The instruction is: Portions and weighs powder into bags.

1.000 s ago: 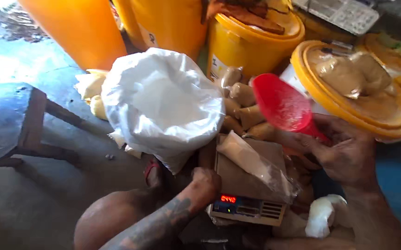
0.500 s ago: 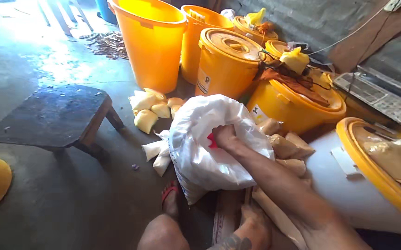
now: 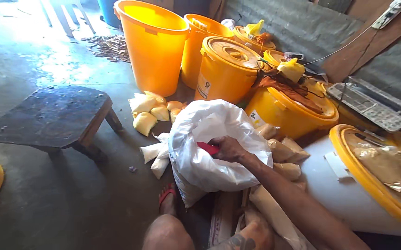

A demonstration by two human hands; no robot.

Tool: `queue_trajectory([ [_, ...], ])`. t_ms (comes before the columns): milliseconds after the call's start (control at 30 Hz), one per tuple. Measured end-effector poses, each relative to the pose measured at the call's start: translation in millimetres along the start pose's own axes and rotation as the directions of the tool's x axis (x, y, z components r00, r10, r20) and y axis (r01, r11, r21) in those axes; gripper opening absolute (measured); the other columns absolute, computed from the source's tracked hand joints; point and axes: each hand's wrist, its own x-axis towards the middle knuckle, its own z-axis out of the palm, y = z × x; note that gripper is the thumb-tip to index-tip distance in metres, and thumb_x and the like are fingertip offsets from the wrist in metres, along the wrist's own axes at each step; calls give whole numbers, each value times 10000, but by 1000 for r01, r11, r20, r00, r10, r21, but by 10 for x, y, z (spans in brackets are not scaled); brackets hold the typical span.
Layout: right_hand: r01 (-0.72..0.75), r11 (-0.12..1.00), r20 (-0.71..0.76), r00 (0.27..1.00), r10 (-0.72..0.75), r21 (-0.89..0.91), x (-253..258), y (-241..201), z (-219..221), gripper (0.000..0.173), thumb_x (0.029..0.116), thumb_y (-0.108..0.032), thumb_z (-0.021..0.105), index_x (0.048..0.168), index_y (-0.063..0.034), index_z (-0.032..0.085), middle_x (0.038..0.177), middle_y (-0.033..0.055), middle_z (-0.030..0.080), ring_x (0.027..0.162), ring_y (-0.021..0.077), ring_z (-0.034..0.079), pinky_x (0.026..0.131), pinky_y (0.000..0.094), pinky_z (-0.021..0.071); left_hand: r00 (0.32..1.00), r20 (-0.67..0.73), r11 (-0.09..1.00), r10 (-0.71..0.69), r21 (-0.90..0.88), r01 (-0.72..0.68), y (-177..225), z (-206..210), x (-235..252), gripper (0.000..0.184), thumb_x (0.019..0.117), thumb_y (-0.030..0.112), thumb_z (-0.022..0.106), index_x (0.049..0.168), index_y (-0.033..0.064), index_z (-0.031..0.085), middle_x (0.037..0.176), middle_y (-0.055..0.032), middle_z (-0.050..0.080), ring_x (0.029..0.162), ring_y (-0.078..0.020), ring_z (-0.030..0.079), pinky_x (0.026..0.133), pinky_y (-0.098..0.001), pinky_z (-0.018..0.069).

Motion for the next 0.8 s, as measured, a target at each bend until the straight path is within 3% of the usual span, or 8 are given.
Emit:
queue_trajectory([
  [133, -89, 993, -152, 983, 101, 83, -486, 249, -74, 472, 787, -383, 826, 1207, -186, 737, 1104, 66, 750, 1041, 258, 699, 928, 571, 527, 995, -91, 999, 35, 18, -33, 30, 222, 155, 311, 1066, 32, 393, 1285, -120, 554, 1272, -320, 594, 1189, -477, 593, 948, -609, 491],
  [200, -114, 983, -242, 959, 146, 141, -835, 447, -130, 479, 778, -396, 827, 1204, -193, 743, 1110, 37, 752, 1048, 213, 700, 949, 532, 538, 998, -66, 999, 10, 53, -6, 46, 249, 287, 291, 1054, 45, 427, 1234, -122, 583, 1237, -322, 613, 1148, -481, 611, 912, -619, 494],
  [367, -23, 921, -552, 795, 252, 388, -1713, 560, 16, 421, 748, -270, 854, 1123, -104, 759, 1003, 22, 764, 901, 113, 724, 847, 369, 616, 999, -36, 994, -1, 112, 5, -2, 240, 362, 260, 1008, 72, 550, 1173, -112, 630, 1237, -305, 627, 1177, -475, 598, 934, -642, 471],
  [467, -48, 869, -569, 738, 363, 492, -1715, 335, 155, 425, 750, -252, 854, 1140, -114, 752, 1000, 13, 767, 897, 110, 725, 847, 378, 609, 992, -117, 995, 48, 93, -38, -79, 411, 560, 227, 922, 90, 673, 1074, -78, 674, 1130, -267, 667, 1077, -444, 642, 851, -629, 517],
  [600, 128, 768, -591, 720, 364, 628, -1898, 188, 51, 425, 754, -190, 874, 1137, -55, 750, 981, 34, 774, 889, 84, 732, 848, 294, 618, 991, -132, 996, 19, 88, -8, -60, 308, 485, 240, 898, 120, 705, 1054, -61, 683, 1119, -262, 674, 1085, -450, 643, 870, -649, 510],
  [700, 192, 749, -627, 694, 353, 634, -2500, 248, -41, 425, 759, -126, 882, 1146, -29, 738, 995, 56, 767, 907, 100, 731, 853, 287, 624, 970, -241, 999, 13, 43, -3, -138, 202, 373, 236, 878, 224, 745, 984, 15, 720, 1027, -210, 711, 1002, -421, 682, 846, -644, 530],
  [800, 127, 830, -664, 670, 332, 543, -3373, 375, -87, 452, 781, -135, 857, 1198, -33, 713, 1054, 44, 760, 956, 109, 731, 871, 280, 631, 967, -249, 996, -58, 53, 73, -226, 45, 304, 252, 909, 265, 724, 1030, 44, 716, 1045, -201, 708, 1015, -424, 680, 862, -649, 531],
])
